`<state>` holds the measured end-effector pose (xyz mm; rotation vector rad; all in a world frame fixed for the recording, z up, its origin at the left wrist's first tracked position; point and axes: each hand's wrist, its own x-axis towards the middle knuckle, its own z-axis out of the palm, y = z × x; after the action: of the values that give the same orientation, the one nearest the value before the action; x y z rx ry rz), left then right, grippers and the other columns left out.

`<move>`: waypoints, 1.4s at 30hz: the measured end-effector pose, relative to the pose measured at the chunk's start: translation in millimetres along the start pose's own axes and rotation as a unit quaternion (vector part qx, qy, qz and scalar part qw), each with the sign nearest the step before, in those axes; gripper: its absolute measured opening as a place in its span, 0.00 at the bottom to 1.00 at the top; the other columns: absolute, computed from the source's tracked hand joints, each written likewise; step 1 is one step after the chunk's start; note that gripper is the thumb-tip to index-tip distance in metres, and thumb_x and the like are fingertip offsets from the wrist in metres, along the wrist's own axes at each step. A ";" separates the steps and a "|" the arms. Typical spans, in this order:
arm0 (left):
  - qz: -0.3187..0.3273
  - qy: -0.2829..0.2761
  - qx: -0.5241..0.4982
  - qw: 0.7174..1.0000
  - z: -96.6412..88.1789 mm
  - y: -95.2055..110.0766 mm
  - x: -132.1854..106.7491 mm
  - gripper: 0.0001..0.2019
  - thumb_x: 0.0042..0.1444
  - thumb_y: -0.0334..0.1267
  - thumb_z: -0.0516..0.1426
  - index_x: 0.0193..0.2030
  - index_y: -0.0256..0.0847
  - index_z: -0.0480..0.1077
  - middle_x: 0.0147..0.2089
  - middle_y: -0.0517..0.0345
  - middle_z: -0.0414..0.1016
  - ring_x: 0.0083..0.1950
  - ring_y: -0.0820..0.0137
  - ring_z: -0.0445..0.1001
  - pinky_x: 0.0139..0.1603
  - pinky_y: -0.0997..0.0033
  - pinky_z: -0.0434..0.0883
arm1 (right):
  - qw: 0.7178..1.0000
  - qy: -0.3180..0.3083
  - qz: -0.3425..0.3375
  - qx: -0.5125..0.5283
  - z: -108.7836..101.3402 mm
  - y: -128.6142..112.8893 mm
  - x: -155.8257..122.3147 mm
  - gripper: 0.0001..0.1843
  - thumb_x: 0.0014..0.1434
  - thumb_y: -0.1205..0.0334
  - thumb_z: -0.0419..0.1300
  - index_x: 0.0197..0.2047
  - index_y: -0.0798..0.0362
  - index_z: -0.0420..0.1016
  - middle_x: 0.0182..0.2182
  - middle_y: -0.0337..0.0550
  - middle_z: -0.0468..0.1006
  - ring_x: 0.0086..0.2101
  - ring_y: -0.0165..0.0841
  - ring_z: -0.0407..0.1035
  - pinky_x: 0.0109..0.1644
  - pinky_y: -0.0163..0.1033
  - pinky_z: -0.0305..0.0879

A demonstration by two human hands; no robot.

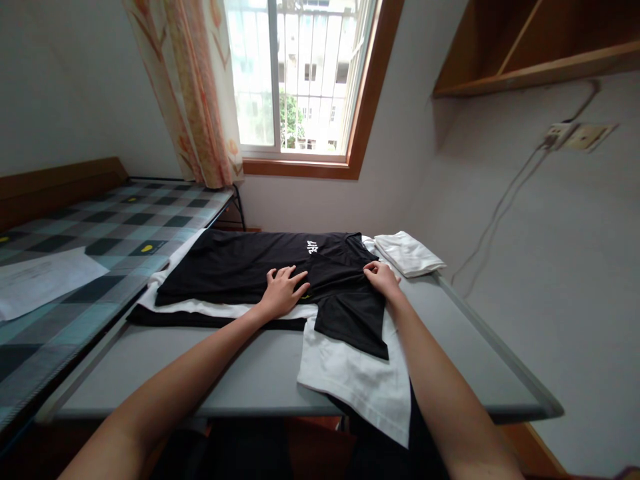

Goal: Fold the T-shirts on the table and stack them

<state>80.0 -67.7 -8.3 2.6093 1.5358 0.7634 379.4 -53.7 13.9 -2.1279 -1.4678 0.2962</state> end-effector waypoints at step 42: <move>0.102 -0.035 -0.049 0.993 0.2 0.5 2.8 0.22 0.66 0.41 0.48 0.62 0.32 0.65 0.66 0.41 0.65 0.69 0.61 0.61 0.71 0.53 0.56 | 0.998 0.038 -0.038 0.022 11.3 3.9 2.0 0.10 0.58 0.54 0.59 0.38 0.47 0.80 0.38 0.44 0.81 0.44 0.41 0.72 0.51 0.47 0.57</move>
<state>81.6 -65.5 -7.2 2.7174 1.1948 0.7304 378.1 -49.6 2.6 -2.0219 -1.4810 0.2147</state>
